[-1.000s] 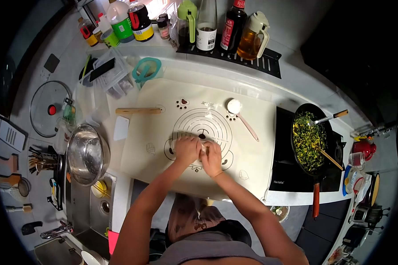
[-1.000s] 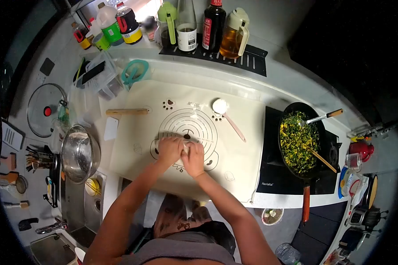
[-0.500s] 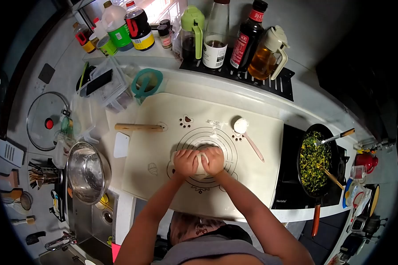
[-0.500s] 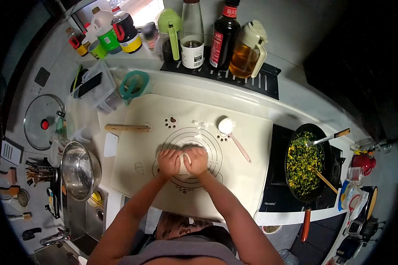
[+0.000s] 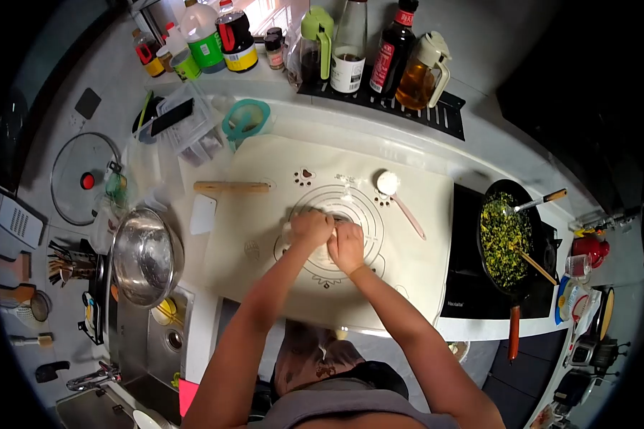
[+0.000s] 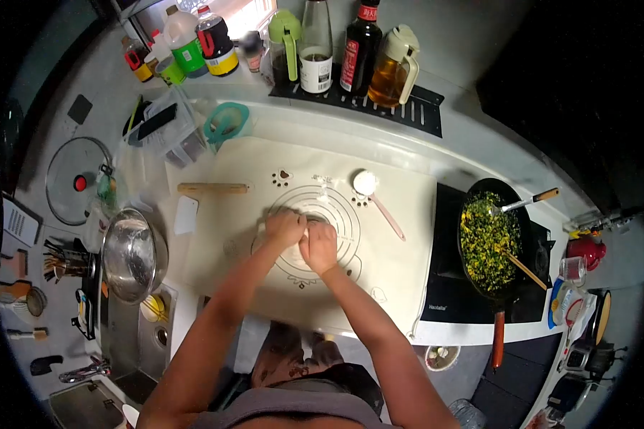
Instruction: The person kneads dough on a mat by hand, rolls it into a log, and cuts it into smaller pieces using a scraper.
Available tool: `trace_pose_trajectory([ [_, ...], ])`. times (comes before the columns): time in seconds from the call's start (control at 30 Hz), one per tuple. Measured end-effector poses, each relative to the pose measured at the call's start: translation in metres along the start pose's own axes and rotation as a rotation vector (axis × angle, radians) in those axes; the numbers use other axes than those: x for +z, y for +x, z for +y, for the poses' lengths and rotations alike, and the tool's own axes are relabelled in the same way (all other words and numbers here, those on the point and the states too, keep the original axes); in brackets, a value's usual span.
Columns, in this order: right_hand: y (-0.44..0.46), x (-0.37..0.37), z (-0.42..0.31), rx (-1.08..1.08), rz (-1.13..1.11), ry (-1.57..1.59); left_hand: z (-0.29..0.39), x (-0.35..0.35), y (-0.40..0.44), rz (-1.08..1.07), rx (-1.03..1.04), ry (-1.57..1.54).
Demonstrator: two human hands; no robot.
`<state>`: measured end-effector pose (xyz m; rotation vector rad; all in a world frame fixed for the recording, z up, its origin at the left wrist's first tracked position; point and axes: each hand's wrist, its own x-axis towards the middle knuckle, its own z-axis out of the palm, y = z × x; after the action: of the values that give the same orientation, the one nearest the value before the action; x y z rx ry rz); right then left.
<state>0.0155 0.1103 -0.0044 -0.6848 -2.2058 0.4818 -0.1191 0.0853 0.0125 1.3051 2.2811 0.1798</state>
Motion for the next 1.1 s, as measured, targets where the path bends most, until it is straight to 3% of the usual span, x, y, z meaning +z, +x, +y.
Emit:
trace_pose_trajectory([
  [0.07,-0.022,-0.015,-0.006,0.115,-0.096,0.118,0.014,0.002,-0.044,0.111,0.135,0.125],
  [0.13,-0.035,-0.022,-0.011,0.246,-0.159,0.182,0.003,0.03,-0.071,0.518,0.291,-0.002],
  [0.17,-0.038,-0.015,-0.019,0.243,-0.084,0.134,-0.003,0.042,-0.078,0.723,0.37,-0.066],
  [0.27,-0.042,-0.001,-0.031,0.142,0.065,0.018,-0.014,0.055,-0.081,0.965,0.478,-0.109],
  [0.4,-0.034,0.01,0.009,0.044,-0.049,0.159,-0.034,0.048,-0.06,0.871,0.619,-0.136],
  [0.53,-0.013,0.017,0.027,0.048,-0.066,0.204,-0.038,0.033,-0.036,0.772,0.621,-0.173],
  [0.77,0.023,0.036,0.046,0.268,-0.121,0.102,-0.034,0.025,0.011,0.59,0.311,-0.088],
  [0.83,0.033,0.041,0.048,0.396,-0.25,-0.004,-0.029,0.022,0.019,0.444,0.141,-0.055],
  [0.9,0.039,0.042,0.046,0.472,-0.312,-0.077,-0.025,0.017,0.024,0.448,0.109,-0.14],
  [0.97,0.028,0.032,0.036,0.337,-0.178,-0.009,-0.033,0.029,0.031,0.574,0.18,-0.383],
  [1.07,0.003,0.005,0.01,0.107,-0.007,0.045,-0.045,0.019,0.028,0.612,0.1,-0.703],
  [1.1,-0.006,-0.01,-0.005,0.042,0.039,0.047,-0.05,0.011,0.007,0.585,0.084,-0.262],
])
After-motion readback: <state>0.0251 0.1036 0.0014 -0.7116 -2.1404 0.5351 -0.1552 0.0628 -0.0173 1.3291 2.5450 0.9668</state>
